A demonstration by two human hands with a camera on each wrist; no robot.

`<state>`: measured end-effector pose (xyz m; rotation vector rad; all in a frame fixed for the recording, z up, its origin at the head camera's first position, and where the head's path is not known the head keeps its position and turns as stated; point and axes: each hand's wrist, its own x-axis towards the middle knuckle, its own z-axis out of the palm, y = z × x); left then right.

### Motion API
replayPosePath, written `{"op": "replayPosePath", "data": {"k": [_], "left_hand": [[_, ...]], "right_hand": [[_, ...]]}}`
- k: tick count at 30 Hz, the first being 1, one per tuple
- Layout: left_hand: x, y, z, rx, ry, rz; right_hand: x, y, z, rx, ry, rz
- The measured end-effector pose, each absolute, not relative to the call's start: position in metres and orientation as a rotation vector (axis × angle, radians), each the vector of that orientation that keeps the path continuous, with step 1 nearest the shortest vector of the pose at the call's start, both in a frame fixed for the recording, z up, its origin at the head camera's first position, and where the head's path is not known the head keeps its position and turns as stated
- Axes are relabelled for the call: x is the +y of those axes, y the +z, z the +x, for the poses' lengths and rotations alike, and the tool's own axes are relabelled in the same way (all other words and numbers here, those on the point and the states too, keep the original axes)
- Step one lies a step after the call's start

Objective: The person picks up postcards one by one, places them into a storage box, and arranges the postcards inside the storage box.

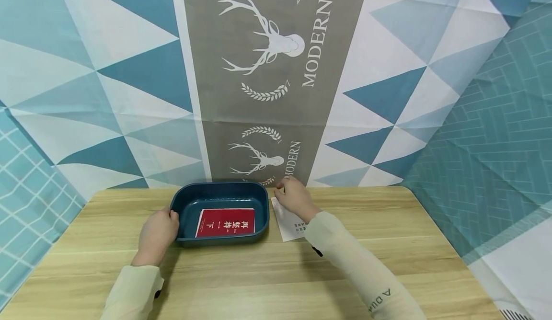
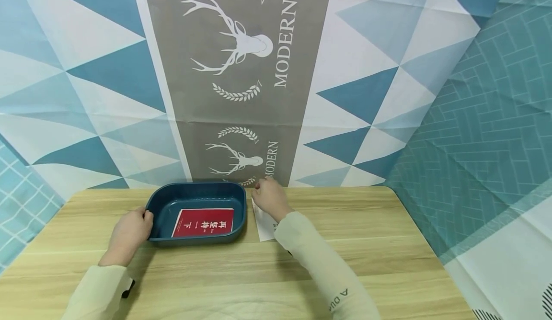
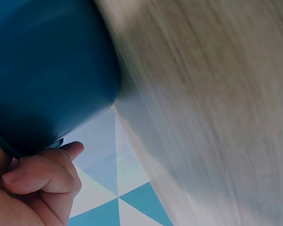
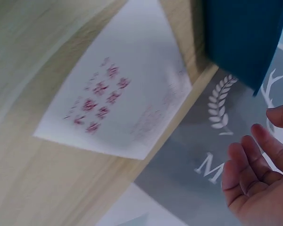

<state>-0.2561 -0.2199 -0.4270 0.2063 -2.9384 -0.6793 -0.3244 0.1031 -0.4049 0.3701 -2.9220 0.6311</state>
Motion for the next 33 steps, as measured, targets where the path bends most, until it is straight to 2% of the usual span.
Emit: {"op": "replayPosePath", "data": {"k": [20,33], "left_hand": [[-0.219,-0.426,-0.256,-2.944,-0.672,0.21],[-0.219,-0.425,-0.255,-2.941,-0.671,0.21]], "right_hand": [[0.147,-0.434,-0.319,-3.016,0.67,0.096],[0.156,-0.447,-0.309,-3.023,0.738,-0.039]]}}
